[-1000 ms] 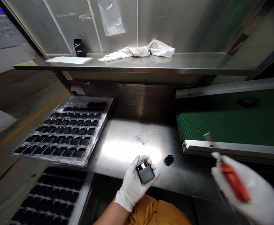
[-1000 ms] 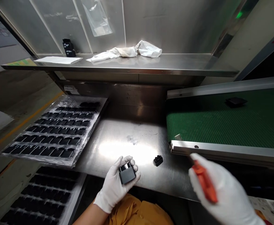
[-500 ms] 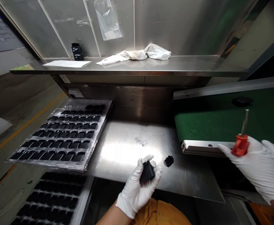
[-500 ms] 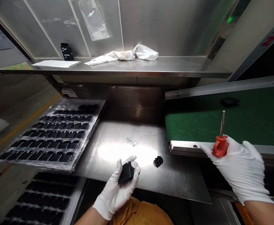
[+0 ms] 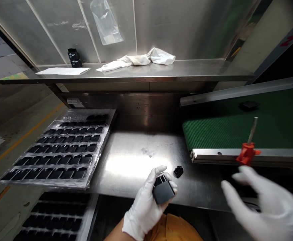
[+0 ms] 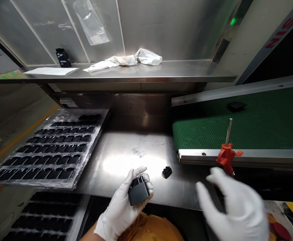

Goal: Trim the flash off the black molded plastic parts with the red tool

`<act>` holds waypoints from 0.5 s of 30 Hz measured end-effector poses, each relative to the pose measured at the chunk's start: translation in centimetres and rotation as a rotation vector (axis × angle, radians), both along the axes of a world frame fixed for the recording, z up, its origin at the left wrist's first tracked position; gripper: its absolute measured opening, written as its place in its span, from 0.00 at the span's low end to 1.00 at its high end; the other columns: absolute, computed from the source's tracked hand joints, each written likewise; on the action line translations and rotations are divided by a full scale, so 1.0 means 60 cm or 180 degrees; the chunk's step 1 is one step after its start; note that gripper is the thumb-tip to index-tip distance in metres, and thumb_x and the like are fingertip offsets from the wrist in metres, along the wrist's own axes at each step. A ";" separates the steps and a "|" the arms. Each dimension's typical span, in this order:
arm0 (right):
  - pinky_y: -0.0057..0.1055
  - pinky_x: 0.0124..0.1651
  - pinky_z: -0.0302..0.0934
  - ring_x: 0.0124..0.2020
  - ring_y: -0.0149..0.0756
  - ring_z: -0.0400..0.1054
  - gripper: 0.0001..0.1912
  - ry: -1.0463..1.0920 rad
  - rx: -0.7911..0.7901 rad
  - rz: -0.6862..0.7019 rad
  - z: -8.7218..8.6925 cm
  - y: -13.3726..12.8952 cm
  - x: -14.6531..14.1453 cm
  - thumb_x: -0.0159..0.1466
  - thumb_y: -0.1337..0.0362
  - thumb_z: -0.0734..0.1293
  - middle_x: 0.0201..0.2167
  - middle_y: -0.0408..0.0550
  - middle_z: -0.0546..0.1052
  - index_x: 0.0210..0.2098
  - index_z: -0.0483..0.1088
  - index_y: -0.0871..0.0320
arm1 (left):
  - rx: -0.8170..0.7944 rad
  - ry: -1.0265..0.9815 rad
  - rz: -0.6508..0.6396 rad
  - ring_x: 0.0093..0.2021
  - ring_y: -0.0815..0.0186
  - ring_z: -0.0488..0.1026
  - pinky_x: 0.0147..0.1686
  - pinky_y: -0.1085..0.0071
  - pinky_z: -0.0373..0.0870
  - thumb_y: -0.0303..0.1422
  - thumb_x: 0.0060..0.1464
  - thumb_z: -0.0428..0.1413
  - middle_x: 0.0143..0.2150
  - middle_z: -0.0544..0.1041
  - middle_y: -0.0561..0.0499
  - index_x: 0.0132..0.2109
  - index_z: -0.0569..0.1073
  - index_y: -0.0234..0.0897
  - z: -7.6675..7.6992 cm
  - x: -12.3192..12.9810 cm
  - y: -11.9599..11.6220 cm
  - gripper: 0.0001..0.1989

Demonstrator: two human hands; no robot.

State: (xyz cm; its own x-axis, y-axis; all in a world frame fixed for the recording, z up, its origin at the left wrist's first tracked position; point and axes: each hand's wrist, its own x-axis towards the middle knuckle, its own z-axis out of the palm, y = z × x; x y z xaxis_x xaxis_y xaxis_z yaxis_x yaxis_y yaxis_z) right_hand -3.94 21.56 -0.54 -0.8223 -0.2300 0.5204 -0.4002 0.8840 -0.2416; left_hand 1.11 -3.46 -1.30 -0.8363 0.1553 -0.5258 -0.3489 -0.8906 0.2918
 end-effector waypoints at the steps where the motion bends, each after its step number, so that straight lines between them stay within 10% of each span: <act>1: 0.41 0.45 0.61 0.38 0.44 0.69 0.24 0.0244 -0.0200 0.0636 0.002 -0.025 0.017 0.63 0.64 0.68 0.36 0.51 0.75 0.57 0.63 0.60 | 0.0114 -0.0008 -0.0023 0.39 0.65 0.75 0.45 0.67 0.73 0.41 0.58 0.60 0.40 0.74 0.48 0.49 0.72 0.38 0.002 -0.002 0.002 0.16; 6: 0.36 0.35 0.56 0.26 0.34 0.63 0.14 0.0277 -0.0047 0.1886 0.006 -0.123 0.043 0.65 0.75 0.62 0.26 0.44 0.73 0.50 0.68 0.62 | 0.0446 0.0153 -0.0284 0.45 0.65 0.74 0.48 0.69 0.71 0.32 0.61 0.55 0.43 0.73 0.46 0.49 0.72 0.37 0.005 -0.006 0.014 0.10; 15: 0.32 0.32 0.59 0.26 0.32 0.66 0.08 -0.1409 -0.0733 0.1280 -0.006 -0.133 0.050 0.67 0.65 0.62 0.25 0.39 0.74 0.37 0.73 0.53 | 0.0637 -0.0308 -0.0846 0.31 0.69 0.74 0.33 0.75 0.70 0.41 0.60 0.55 0.30 0.73 0.50 0.34 0.70 0.33 -0.013 0.006 0.026 0.14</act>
State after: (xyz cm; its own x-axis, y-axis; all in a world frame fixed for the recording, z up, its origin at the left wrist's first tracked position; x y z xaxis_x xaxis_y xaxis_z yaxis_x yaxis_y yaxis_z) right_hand -0.95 13.56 -0.87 -0.8434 -0.4882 0.2243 -0.5086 0.5913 -0.6258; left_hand 1.47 -1.87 -2.08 -0.7005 0.4691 -0.5377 -0.5939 -0.8011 0.0748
